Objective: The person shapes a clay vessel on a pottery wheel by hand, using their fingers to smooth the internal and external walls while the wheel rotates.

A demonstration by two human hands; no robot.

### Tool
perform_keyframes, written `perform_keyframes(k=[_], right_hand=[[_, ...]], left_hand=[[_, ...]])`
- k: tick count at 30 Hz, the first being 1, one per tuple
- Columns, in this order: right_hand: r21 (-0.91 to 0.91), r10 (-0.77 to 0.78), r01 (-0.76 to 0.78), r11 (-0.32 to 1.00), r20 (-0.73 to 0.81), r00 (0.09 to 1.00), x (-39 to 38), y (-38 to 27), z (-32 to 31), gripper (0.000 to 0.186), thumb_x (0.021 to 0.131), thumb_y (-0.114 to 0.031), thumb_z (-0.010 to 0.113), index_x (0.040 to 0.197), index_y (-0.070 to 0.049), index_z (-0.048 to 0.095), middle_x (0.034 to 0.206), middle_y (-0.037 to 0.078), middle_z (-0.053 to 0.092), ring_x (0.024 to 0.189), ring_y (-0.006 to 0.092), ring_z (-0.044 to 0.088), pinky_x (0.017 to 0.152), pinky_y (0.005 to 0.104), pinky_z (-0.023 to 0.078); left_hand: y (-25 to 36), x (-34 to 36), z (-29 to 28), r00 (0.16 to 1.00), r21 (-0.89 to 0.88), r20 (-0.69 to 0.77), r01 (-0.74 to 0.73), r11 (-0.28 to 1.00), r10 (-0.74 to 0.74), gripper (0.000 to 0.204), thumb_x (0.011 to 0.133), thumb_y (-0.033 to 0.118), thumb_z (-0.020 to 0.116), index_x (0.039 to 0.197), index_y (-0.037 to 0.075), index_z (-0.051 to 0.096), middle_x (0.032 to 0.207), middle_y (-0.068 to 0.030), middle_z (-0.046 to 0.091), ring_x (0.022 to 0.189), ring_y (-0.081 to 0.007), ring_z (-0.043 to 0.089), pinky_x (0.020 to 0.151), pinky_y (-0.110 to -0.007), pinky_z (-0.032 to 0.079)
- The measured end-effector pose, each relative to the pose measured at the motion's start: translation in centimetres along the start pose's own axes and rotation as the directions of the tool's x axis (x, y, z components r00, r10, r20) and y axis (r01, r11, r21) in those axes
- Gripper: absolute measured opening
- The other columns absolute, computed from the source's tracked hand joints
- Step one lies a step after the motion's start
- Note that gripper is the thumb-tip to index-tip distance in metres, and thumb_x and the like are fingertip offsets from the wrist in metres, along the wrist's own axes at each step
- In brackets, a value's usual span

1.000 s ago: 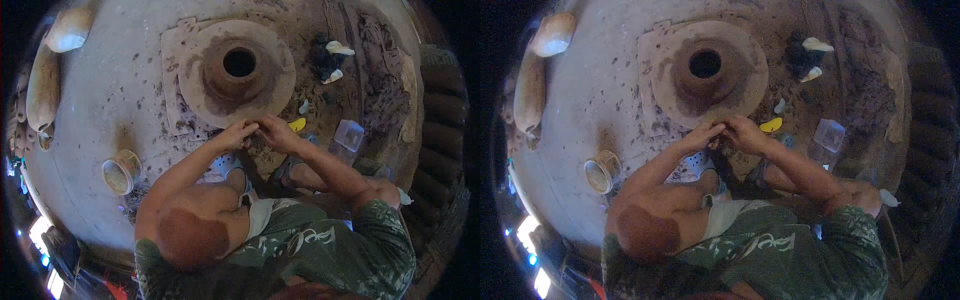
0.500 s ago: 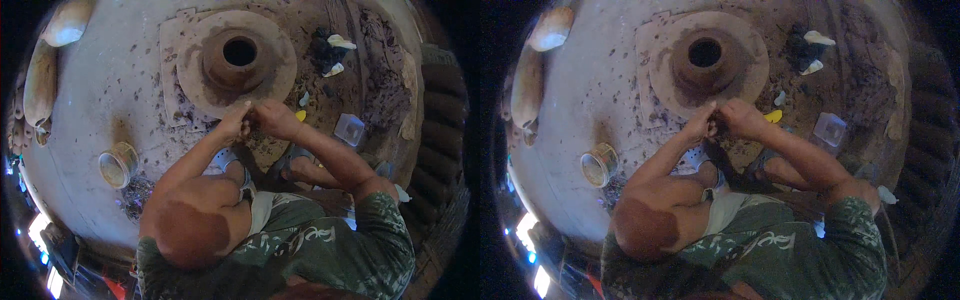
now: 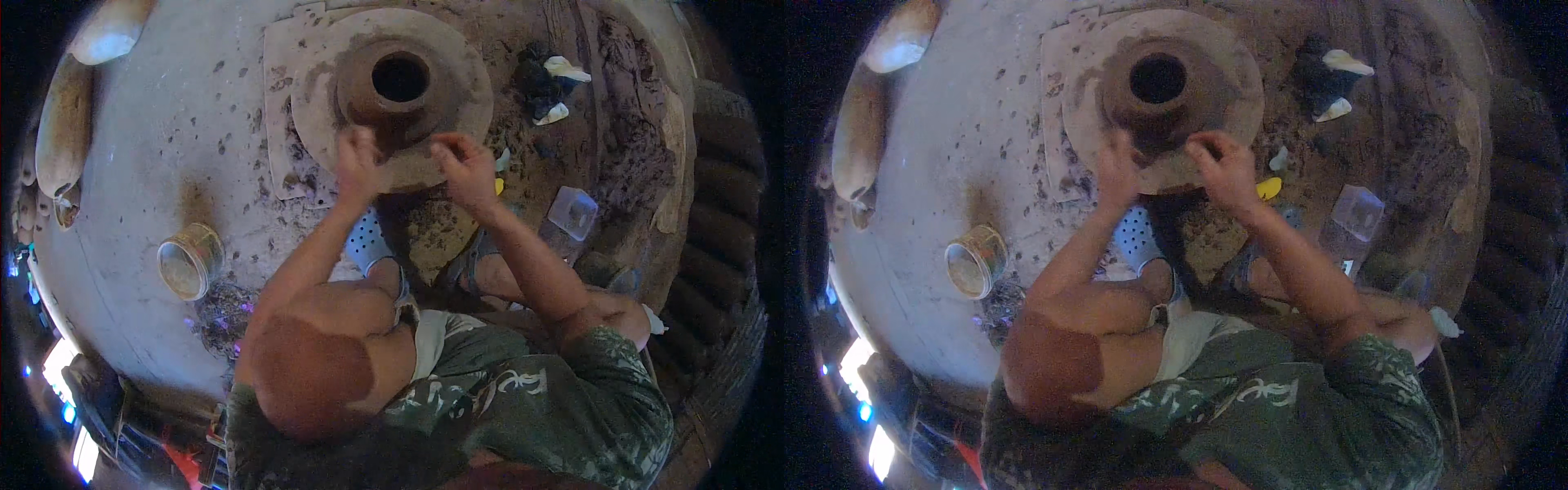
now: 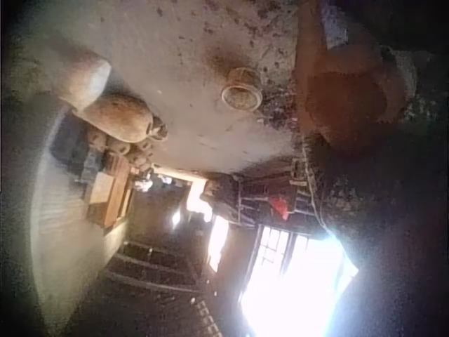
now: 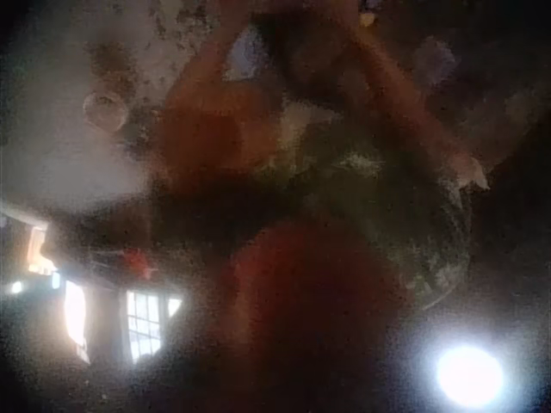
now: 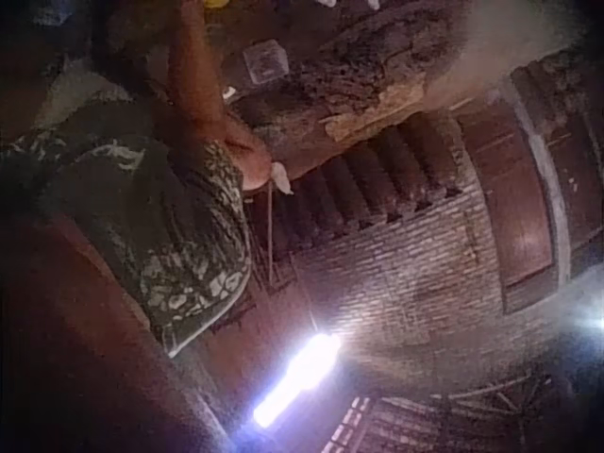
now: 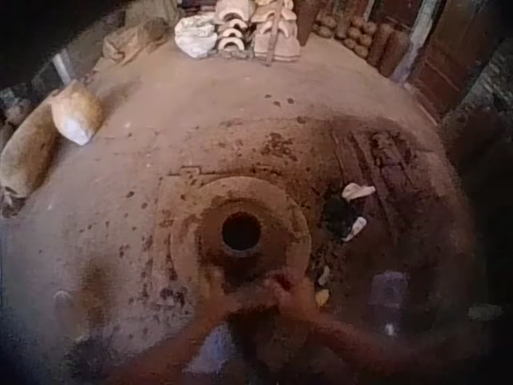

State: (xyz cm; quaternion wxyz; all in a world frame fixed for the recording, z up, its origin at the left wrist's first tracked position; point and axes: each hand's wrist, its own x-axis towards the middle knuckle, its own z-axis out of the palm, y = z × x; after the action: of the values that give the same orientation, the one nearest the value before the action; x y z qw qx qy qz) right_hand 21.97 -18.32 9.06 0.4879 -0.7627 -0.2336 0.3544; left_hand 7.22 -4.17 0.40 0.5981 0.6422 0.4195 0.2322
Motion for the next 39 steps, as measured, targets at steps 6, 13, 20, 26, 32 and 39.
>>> perform_keyframes(k=[6,13,20,26,32,39], right_hand=[[-0.245,-0.280,0.272,0.930,0.004,0.960,2.6,0.0,0.6,0.030,0.094,-0.021,0.076,0.116,-0.001,0.073,0.103,0.014,0.073,0.095,0.0242,0.071,0.083,0.0333,0.056],[-0.327,-0.398,0.370,0.870,-0.022,0.917,4.0,-0.7,2.0,0.022,0.090,-0.021,0.080,0.099,-0.003,0.074,0.092,0.014,0.072,0.081,0.0307,0.072,0.072,0.0388,0.057],[-0.420,-0.636,0.573,0.704,-0.012,0.772,5.9,-0.2,2.7,0.021,0.086,-0.016,0.085,0.093,-0.002,0.072,0.087,0.013,0.073,0.078,0.0263,0.073,0.069,0.0340,0.058],[-0.466,-0.707,0.616,0.636,-0.031,0.707,6.3,-0.4,3.1,0.022,0.083,-0.019,0.087,0.089,-0.005,0.071,0.084,0.011,0.071,0.067,0.0264,0.070,0.060,0.0355,0.056],[-0.605,-0.640,0.480,0.636,-0.066,0.765,6.0,-0.8,2.5,0.043,0.078,-0.033,0.091,0.098,-0.003,0.068,0.091,0.013,0.070,0.079,0.0276,0.070,0.067,0.0393,0.055],[-0.637,-0.667,0.478,0.606,-0.079,0.741,8.0,-0.8,1.9,0.095,0.076,-0.046,0.089,0.148,0.000,0.046,0.141,0.025,0.057,0.128,0.0424,0.059,0.105,0.0469,0.050]], left_hand=[[1.6,3.6,-1.3,0.969,0.315,-0.110,-0.176,0.933,0.220,0.060,0.097,0.037,0.070,0.131,-0.007,0.048,0.123,-0.0224,0.061,0.118,-0.0366,0.057,0.102,-0.046,0.045],[-1.3,4.7,0.0,0.943,0.442,-0.001,-0.299,0.846,0.333,0.098,0.078,0.034,0.091,0.143,-0.012,0.034,0.156,-0.0257,0.034,0.140,-0.0431,0.041,0.114,-0.047,0.040],[-0.2,4.9,-0.3,0.933,0.442,0.018,-0.329,0.834,0.359,0.100,0.074,0.030,0.093,0.144,-0.011,0.034,0.157,-0.0251,0.034,0.142,-0.0432,0.041,0.115,-0.046,0.040],[-0.6,5.5,-1.2,0.938,0.465,0.080,-0.333,0.820,0.336,0.098,0.073,0.022,0.091,0.145,-0.010,0.033,0.157,-0.0243,0.035,0.142,-0.0420,0.042,0.115,-0.046,0.042],[-0.6,5.5,-1.6,0.930,0.503,0.116,-0.359,0.786,0.349,0.097,0.074,0.022,0.091,0.146,-0.009,0.032,0.158,-0.0235,0.035,0.141,-0.0413,0.043,0.115,-0.046,0.042],[-0.2,6.0,-1.4,0.946,0.446,0.131,-0.324,0.835,0.297,0.093,0.080,0.029,0.089,0.143,-0.011,0.034,0.160,-0.0243,0.033,0.140,-0.0416,0.046,0.112,-0.045,0.045]])
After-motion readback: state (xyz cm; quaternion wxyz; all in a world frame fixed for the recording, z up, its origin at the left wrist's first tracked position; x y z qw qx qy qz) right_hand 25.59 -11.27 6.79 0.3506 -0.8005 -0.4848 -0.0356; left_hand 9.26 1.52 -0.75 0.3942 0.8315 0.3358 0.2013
